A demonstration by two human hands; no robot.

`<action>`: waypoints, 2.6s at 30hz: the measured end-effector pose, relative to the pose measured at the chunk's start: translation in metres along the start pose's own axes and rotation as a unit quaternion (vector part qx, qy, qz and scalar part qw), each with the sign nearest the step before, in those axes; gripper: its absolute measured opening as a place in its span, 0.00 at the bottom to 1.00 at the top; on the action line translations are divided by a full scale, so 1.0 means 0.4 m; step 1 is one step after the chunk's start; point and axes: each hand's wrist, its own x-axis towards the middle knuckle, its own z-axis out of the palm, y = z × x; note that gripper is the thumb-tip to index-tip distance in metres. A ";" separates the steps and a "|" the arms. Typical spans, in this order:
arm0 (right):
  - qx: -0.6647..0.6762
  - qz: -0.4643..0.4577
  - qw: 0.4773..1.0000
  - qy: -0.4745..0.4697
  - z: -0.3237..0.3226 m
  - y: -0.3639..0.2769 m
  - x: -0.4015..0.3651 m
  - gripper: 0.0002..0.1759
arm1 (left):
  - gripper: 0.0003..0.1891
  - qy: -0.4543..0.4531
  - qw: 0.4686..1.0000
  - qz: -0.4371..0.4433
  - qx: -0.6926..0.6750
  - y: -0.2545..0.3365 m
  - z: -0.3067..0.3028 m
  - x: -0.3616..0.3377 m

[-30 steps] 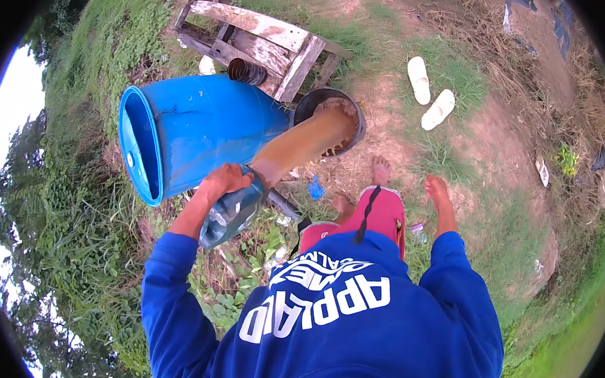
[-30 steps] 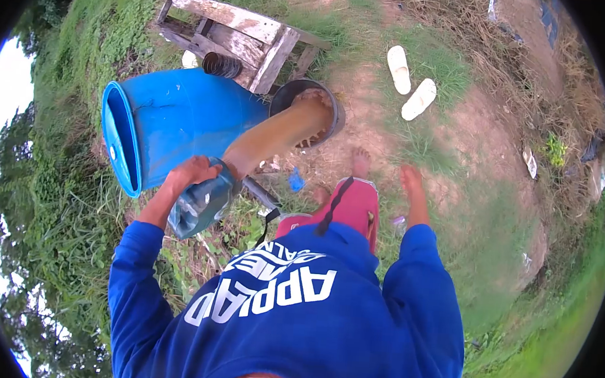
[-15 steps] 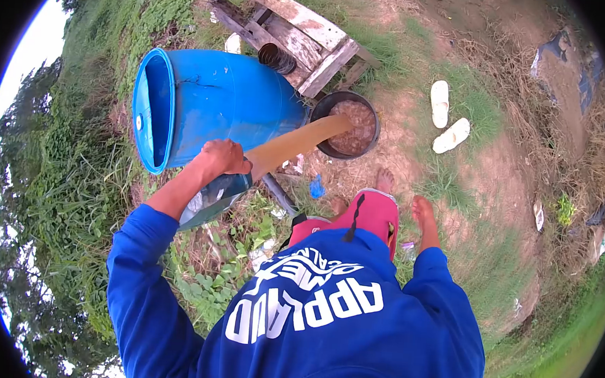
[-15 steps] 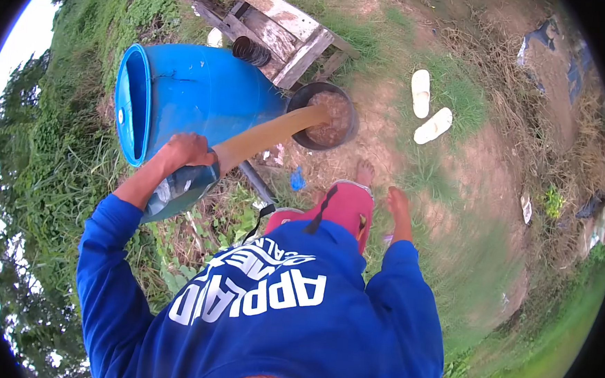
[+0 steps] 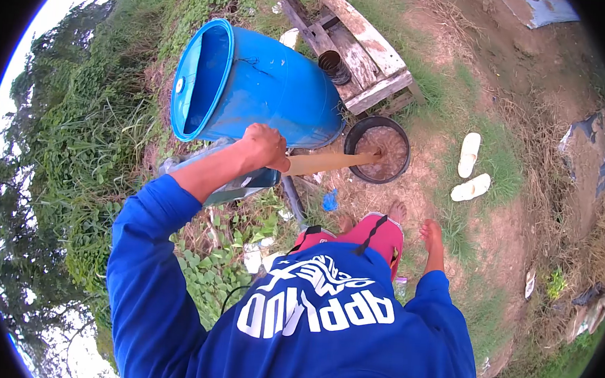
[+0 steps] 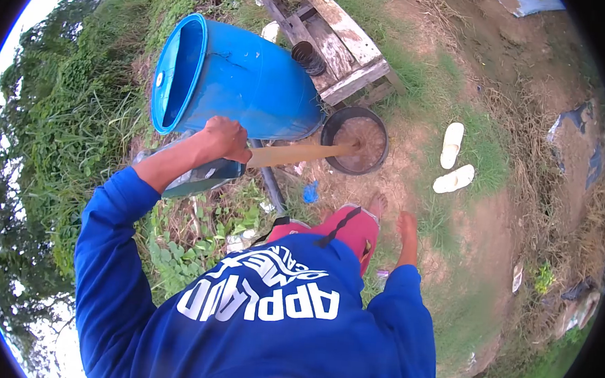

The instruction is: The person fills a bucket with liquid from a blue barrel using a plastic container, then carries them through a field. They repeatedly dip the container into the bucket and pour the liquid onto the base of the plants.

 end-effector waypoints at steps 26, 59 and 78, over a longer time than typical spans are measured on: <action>-0.019 0.036 0.999 0.036 -0.016 -0.226 -0.235 0.14 | 0.20 0.540 0.205 -0.145 -0.803 -0.929 0.537 -0.217; -0.083 -0.045 0.993 0.074 0.216 -0.334 -0.329 0.15 | 0.39 0.448 0.502 -0.550 -0.494 -1.347 0.798 0.287; -0.119 -0.117 0.984 0.069 0.149 -0.412 -0.261 0.23 | 0.12 0.717 0.558 -0.156 -0.388 -0.608 0.237 0.023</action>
